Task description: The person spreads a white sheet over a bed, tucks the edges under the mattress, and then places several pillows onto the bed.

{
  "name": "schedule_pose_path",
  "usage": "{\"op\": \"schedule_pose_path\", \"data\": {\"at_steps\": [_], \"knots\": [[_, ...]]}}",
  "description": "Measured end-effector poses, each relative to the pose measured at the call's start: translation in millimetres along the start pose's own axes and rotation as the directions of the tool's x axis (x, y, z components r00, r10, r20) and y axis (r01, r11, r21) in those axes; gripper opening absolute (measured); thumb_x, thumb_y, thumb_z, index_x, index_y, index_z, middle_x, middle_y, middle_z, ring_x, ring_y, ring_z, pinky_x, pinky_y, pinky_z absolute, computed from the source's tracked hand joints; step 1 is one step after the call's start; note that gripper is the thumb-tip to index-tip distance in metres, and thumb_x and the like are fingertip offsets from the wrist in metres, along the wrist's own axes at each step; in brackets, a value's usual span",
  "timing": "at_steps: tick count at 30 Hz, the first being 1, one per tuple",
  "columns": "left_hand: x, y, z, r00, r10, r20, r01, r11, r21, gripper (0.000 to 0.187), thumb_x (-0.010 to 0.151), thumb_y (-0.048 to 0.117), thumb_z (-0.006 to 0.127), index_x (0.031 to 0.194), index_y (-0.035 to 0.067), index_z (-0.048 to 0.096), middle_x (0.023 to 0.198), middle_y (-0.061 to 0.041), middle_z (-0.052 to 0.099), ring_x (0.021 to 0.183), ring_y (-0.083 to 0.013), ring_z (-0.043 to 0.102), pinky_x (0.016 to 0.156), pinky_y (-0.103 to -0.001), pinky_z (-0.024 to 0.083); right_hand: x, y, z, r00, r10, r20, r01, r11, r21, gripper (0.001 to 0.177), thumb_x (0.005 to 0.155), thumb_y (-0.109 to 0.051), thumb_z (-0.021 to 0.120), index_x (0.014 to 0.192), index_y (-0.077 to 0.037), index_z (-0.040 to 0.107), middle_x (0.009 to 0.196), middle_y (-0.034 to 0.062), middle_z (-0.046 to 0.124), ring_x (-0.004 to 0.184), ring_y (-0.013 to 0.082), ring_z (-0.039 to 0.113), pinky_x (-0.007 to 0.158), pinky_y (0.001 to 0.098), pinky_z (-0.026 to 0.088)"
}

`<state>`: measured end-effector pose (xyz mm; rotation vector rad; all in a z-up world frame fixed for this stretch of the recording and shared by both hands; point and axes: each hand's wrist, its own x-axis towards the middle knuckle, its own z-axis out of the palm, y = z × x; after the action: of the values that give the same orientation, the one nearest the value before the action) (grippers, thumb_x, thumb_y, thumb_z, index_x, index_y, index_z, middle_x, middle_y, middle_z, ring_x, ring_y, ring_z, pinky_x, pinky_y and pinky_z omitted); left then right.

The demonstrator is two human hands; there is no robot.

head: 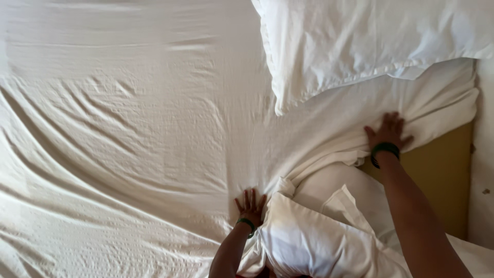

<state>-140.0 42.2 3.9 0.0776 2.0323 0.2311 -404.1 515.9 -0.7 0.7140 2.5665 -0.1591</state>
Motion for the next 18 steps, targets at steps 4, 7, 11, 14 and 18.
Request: {"op": "schedule_pose_path", "data": {"at_steps": [4,7,11,14,18], "knots": [[-1.3,-6.9,11.9,0.999,0.012,-0.04,-0.011,0.999,0.044,0.072,0.102,0.033,0.038,0.166,0.035,0.004,0.172,-0.016,-0.02,0.155,-0.0458,-0.023,0.112,-0.079,-0.016,-23.3,16.5,11.2,1.0,-0.009,-0.025,0.01,0.999,0.043,0.089,0.097,-0.067,0.041,0.167,-0.025,0.007,0.175,0.0,-0.005,0.16,0.0305,-0.002,0.12,0.0721,0.011],[4.8,-11.7,19.8,0.994,0.042,-0.097,-0.038,0.998,0.04,0.076,0.1,0.032,0.04,0.167,0.035,0.003,0.172,-0.016,-0.02,0.155,-0.0458,-0.023,0.111,-0.079,-0.016,-17.5,18.0,2.4,1.0,-0.013,0.022,0.012,0.999,0.039,0.095,0.093,-0.071,0.043,0.167,-0.026,0.003,0.176,-0.001,-0.008,0.16,0.0301,-0.003,0.12,0.0718,0.014],[6.5,-13.2,22.0,0.998,0.042,-0.051,-0.041,0.999,0.03,0.072,0.103,0.033,0.037,0.165,0.035,0.001,0.171,-0.016,-0.022,0.155,-0.0451,-0.024,0.111,-0.079,-0.016,-34.2,17.9,-16.4,0.969,0.067,0.237,-0.059,0.997,-0.041,0.106,0.083,-0.075,0.05,0.165,-0.032,0.001,0.175,-0.0019,-0.013,0.159,0.0286,-0.002,0.121,0.0711,0.014],[11.8,-9.3,20.9,0.986,0.067,-0.153,-0.049,0.992,0.118,0.078,0.101,0.021,0.037,0.167,0.036,0.0,0.172,-0.015,-0.022,0.155,-0.0454,-0.023,0.11,-0.08,-0.014,-82.7,32.8,-14.1,0.958,0.074,0.276,-0.018,0.98,-0.2,0.112,0.08,-0.085,0.049,0.165,-0.035,-0.002,0.173,0.0031,-0.014,0.158,0.035,-0.006,0.118,0.074,0.012],[0.0,-3.4,16.0,0.974,0.021,-0.226,0.004,0.994,0.11,0.068,0.107,0.025,0.033,0.164,0.043,0.001,0.172,-0.007,-0.021,0.157,-0.0396,-0.021,0.113,-0.08,-0.013,-146.9,45.7,-15.0,0.911,0.03,0.41,0.012,0.995,-0.101,0.107,0.081,-0.09,0.037,0.158,-0.017,0.026,0.164,0.0142,0.019,0.151,0.0374,0.023,0.119,0.063,0.025]]}}
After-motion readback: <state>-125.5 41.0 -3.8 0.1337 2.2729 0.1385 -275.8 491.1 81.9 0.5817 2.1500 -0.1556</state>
